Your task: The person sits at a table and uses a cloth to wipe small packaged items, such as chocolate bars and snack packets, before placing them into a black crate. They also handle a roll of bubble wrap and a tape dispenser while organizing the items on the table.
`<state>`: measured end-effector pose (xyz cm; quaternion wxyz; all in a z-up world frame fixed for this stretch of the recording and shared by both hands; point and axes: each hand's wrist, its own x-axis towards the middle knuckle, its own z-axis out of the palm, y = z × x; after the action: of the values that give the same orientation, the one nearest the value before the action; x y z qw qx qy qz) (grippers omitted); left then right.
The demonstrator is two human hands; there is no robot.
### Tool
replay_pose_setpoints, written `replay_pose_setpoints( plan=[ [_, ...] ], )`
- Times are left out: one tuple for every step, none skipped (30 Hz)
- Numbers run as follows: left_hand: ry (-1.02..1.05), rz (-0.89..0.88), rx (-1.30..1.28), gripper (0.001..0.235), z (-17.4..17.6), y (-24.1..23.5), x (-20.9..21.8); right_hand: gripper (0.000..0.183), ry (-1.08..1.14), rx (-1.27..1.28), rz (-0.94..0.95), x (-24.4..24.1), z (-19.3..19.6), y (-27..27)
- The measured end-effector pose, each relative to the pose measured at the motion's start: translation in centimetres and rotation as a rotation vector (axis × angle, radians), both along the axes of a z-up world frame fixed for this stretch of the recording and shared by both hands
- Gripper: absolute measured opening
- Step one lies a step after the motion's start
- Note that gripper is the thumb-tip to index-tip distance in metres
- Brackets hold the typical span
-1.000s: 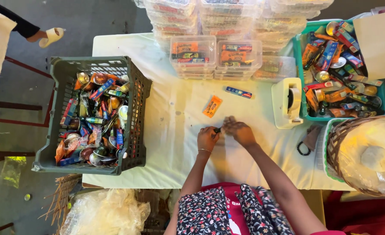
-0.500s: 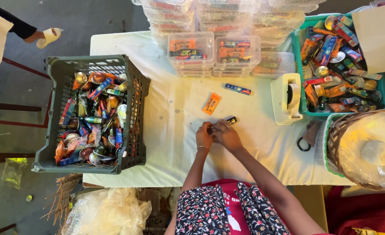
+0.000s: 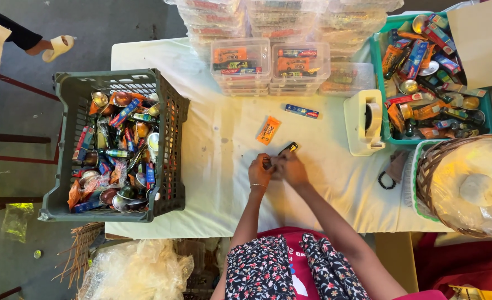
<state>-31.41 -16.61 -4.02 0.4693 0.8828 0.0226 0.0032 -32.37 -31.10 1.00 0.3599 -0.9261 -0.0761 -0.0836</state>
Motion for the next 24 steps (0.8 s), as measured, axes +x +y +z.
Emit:
replay_pose_setpoints(
  plan=[
    [0.001, -0.001, 0.001, 0.045, 0.0, 0.0, -0.1, 0.014, 0.001, 0.001, -0.001, 0.3, -0.8, -1.0],
    [0.0, -0.006, -0.024, 0.045, 0.0, 0.1, -0.3, 0.016, 0.068, 0.014, -0.136, 0.6, -1.7, -2.0],
    [-0.003, -0.01, -0.049, 0.045, 0.1, 0.0, -0.3, 0.018, 0.132, 0.027, -0.271, 1.1, -2.4, -3.1],
    [-0.004, -0.009, -0.05, 0.045, 0.3, -0.1, -0.3, 0.018, 0.131, 0.026, -0.27, 1.1, -1.8, -3.1],
    [-0.002, -0.006, -0.065, 0.046, 0.6, -0.1, -0.4, 0.016, 0.253, 0.168, -0.331, 1.1, -1.1, -3.0],
    [0.001, -0.003, -0.08, 0.046, 0.8, -0.2, -0.5, 0.015, 0.376, 0.311, -0.389, 1.1, -0.4, -2.9],
    [-0.003, -0.003, -0.078, 0.046, 0.6, -0.2, -0.3, 0.015, 0.372, 0.313, -0.388, 0.8, -1.4, -2.4],
    [-0.008, -0.008, -0.05, 0.046, 0.4, -0.2, -0.2, 0.017, 0.156, 0.131, -0.253, 0.5, -2.3, -1.8],
    [-0.012, -0.015, -0.021, 0.047, 0.2, -0.2, -0.1, 0.02, -0.058, -0.05, -0.116, 0.2, -3.3, -1.3],
    [-0.015, -0.016, -0.02, 0.047, 0.2, -0.1, 0.0, 0.02, -0.061, -0.048, -0.117, 0.2, -2.3, -0.8],
    [-0.011, -0.029, -0.007, 0.047, 0.1, 0.0, -0.1, 0.014, -0.078, -0.096, -0.012, 0.0, -1.3, -0.4],
    [-0.006, -0.043, 0.005, 0.048, 0.0, 0.1, -0.2, 0.01, -0.096, -0.144, 0.093, -0.2, -0.3, 0.1],
    [-0.009, -0.045, 0.007, 0.048, 0.4, 0.2, 0.0, 0.01, -0.098, -0.143, 0.09, 0.4, -0.5, -0.6],
    [0.02, -0.058, 0.0, 0.049, 0.7, 0.2, 0.3, 0.009, 0.003, -0.137, 0.141, 1.0, -0.6, -1.3],
    [0.051, -0.074, -0.006, 0.051, 1.1, 0.3, 0.2, 0.011, 0.107, -0.13, 0.19, 1.3, -0.8, -1.9],
    [0.053, -0.079, -0.004, 0.051, 1.0, 0.6, 0.4, 0.011, 0.109, -0.128, 0.186, 2.0, -1.4, -2.4],
    [0.083, -0.077, -0.027, 0.051, 0.9, 0.5, 0.4, 0.009, 0.116, -0.068, 0.029, 2.4, -2.0, -3.2],
    [0.113, -0.076, -0.05, 0.051, 0.8, 0.4, 0.5, 0.014, 0.121, -0.009, -0.128, 2.9, -2.7, -4.1],
    [0.119, -0.083, -0.055, 0.051, 0.8, 0.3, 0.5, 0.014, 0.127, -0.014, -0.135, 2.9, -2.8, -3.8],
    [0.122, -0.071, -0.075, 0.051, 0.8, 0.2, 0.4, 0.01, 0.146, -0.02, -0.247, 3.0, -2.9, -3.6],
    [0.125, -0.06, -0.094, 0.051, 0.8, 0.1, 0.5, 0.01, 0.164, -0.026, -0.36, 3.0, -3.1, -3.3],
    [0.132, -0.068, -0.098, 0.051, 0.1, 0.2, 0.5, 0.01, 0.17, -0.03, -0.369, 2.5, -4.8, -2.8],
    [0.114, -0.073, -0.085, 0.051, -0.6, 0.4, 0.5, 0.011, 0.073, -0.054, -0.231, 2.0, -6.5, -2.1],
    [0.097, -0.077, -0.072, 0.051, -1.3, 0.5, 0.5, 0.016, -0.023, -0.079, -0.092, 1.5, -8.2, -1.5]
  ],
)
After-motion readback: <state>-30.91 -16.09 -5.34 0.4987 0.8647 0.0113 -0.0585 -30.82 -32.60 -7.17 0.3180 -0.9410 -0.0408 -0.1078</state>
